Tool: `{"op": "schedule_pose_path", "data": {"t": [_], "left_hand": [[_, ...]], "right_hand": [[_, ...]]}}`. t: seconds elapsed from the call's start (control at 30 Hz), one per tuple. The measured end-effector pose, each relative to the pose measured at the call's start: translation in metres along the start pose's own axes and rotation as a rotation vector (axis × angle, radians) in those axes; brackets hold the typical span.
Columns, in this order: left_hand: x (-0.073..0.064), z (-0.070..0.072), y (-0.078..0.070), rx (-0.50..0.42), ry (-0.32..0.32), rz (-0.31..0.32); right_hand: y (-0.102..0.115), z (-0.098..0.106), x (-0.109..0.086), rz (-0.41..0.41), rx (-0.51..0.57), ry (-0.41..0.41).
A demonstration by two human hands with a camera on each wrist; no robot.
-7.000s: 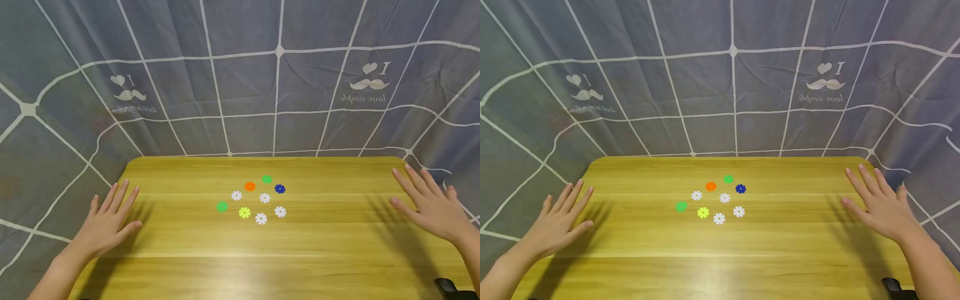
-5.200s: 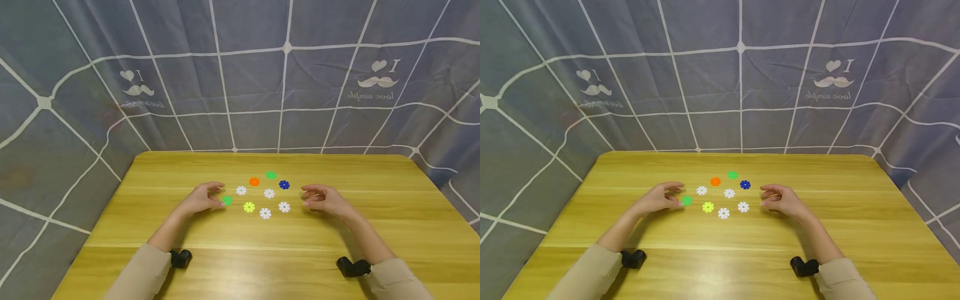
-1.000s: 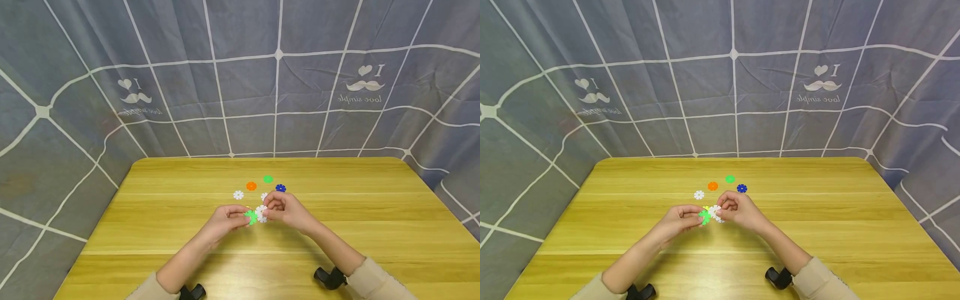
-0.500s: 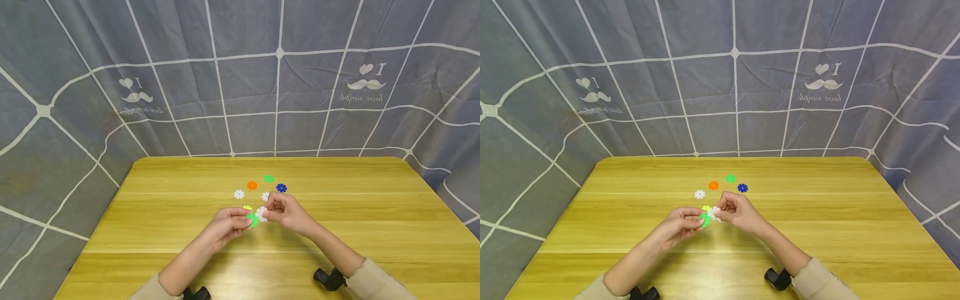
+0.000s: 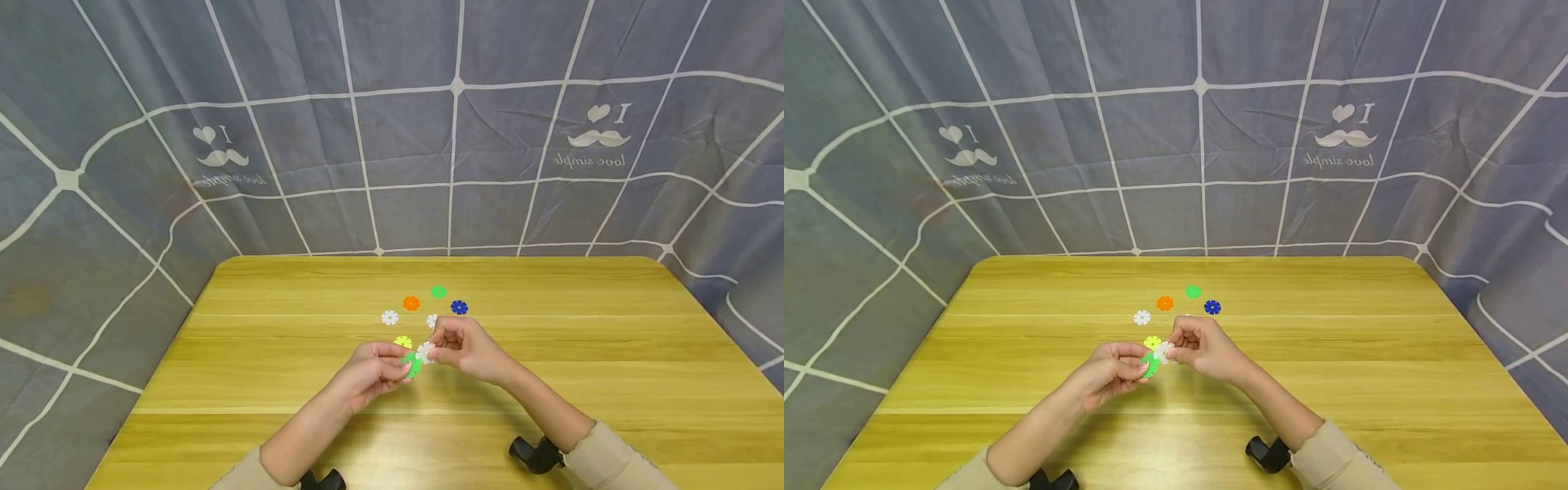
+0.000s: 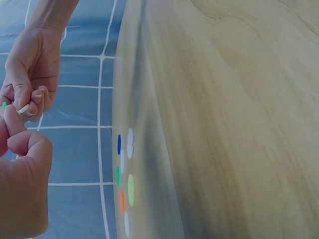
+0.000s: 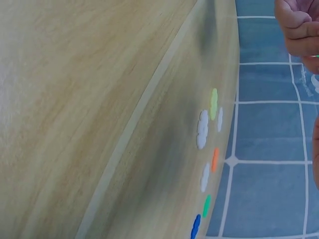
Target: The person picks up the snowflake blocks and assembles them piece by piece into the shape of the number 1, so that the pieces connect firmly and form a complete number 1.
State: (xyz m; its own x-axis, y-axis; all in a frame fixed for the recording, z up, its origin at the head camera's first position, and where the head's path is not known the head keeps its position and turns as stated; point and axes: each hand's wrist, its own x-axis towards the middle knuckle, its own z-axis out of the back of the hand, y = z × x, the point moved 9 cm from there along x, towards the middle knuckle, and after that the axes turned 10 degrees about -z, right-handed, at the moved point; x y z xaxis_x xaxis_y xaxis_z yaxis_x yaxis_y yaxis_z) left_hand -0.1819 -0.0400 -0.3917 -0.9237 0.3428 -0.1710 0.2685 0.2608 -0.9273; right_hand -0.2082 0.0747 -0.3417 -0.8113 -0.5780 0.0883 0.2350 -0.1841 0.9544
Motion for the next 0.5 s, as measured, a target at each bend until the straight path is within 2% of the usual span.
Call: {"op": "schedule_pose_path", "data": {"t": [0.27,0.5], "left_hand": [[-0.0021,0.0006,-0.0003,0.028,-0.002,0.008],[-0.0019,-0.0006,0.0028,0.048,-0.002,0.001]], "right_hand": [[0.001,-0.0042,0.0,0.02,-0.042,0.03],[0.0025,-0.0087,-0.0017,0.048,-0.131,0.048]]}}
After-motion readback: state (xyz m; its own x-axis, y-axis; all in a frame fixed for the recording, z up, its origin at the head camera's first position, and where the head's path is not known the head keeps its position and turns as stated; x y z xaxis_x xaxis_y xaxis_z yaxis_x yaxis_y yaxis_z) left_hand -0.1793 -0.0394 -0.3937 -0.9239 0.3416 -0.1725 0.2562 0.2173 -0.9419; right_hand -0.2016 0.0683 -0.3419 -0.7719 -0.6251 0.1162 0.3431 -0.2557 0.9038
